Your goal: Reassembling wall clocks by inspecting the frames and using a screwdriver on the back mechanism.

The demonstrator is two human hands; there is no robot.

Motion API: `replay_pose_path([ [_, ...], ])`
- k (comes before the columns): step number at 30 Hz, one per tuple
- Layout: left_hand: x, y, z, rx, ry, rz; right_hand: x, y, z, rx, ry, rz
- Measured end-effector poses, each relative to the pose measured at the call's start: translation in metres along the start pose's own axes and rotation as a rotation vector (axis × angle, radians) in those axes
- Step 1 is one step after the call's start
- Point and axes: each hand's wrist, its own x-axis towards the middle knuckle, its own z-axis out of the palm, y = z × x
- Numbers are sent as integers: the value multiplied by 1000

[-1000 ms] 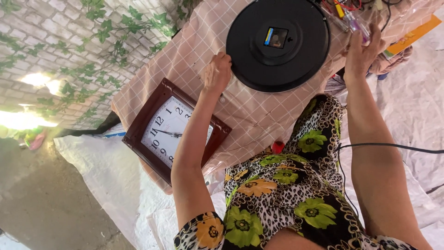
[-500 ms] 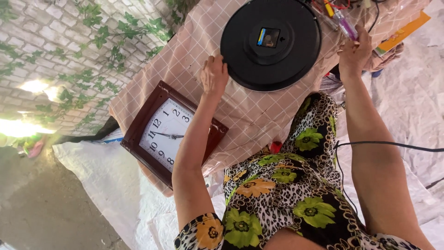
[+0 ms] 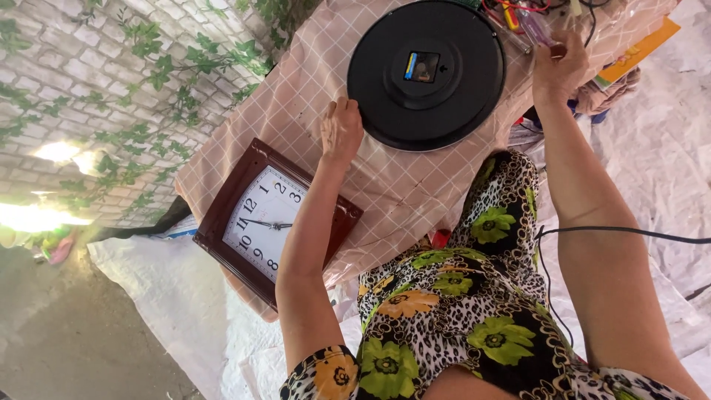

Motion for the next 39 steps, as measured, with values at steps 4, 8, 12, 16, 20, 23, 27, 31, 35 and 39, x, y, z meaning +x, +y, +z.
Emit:
replay_pose_path([
  [4,-2,-1,8,34,21,16,2,-13,1,-106,-11,88],
  [8,-6,-3,22,139,76,50,-1,-8,2,-224,-1,179],
  [12,-8,-6,23,113,56,66,-28,-38,-20,-85,3,110],
  [16,-8,-3,16,118,49,99,-59,-87,-45,-12,-53,-40],
  [20,-11,-1,24,136,28,67,-91,-94,-63,28,-73,-135],
  [23,-6,6,21,156,-85,-23,-123,-58,-67,35,-111,-11],
  [27,-9,-17,57,352,-5,87,-154,-24,-69,-49,-221,-1],
  [31,-9,-15,59,347,-19,61,-169,-15,-71,-361,-389,-107],
  [35,-9,-13,62,332,-87,-28,-174,-14,-70,-531,-534,-38],
  [39,-6,-6,47,319,-104,-14,-172,-20,-72,-507,-577,8],
])
